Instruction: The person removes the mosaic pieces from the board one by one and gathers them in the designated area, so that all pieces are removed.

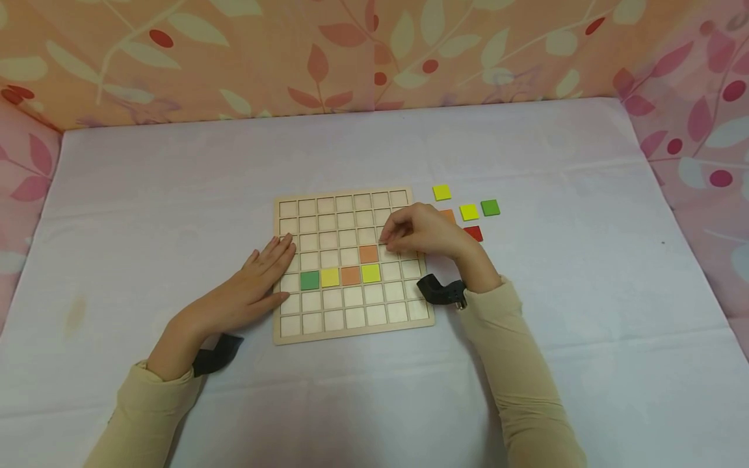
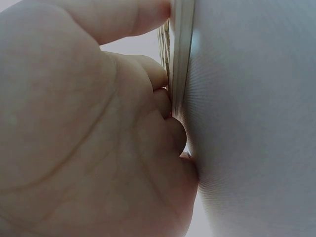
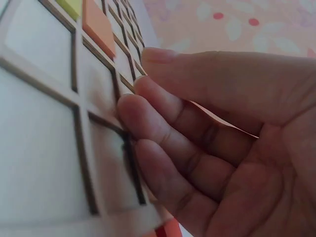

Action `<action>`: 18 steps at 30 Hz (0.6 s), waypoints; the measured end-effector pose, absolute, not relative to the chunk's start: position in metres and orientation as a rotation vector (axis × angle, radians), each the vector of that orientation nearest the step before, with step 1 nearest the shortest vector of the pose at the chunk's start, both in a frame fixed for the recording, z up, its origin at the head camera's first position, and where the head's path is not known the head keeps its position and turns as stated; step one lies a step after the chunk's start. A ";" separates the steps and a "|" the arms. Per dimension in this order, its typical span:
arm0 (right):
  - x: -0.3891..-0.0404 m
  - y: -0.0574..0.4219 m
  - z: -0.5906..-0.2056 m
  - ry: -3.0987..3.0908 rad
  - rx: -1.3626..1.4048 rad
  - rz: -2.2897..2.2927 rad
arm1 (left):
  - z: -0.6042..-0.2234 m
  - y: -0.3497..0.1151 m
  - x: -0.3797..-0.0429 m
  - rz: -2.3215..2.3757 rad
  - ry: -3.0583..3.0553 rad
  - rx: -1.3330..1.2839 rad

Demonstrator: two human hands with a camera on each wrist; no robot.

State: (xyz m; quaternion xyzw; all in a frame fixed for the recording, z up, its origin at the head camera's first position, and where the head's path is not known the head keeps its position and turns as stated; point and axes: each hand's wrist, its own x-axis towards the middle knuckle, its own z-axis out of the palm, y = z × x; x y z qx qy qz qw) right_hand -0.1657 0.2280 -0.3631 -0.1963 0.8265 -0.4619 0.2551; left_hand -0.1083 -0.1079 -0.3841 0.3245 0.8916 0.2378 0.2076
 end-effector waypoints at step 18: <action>-0.162 0.208 -0.372 2.366 -0.528 -1.230 | -0.387 -0.108 -0.109 0.657 2.492 0.907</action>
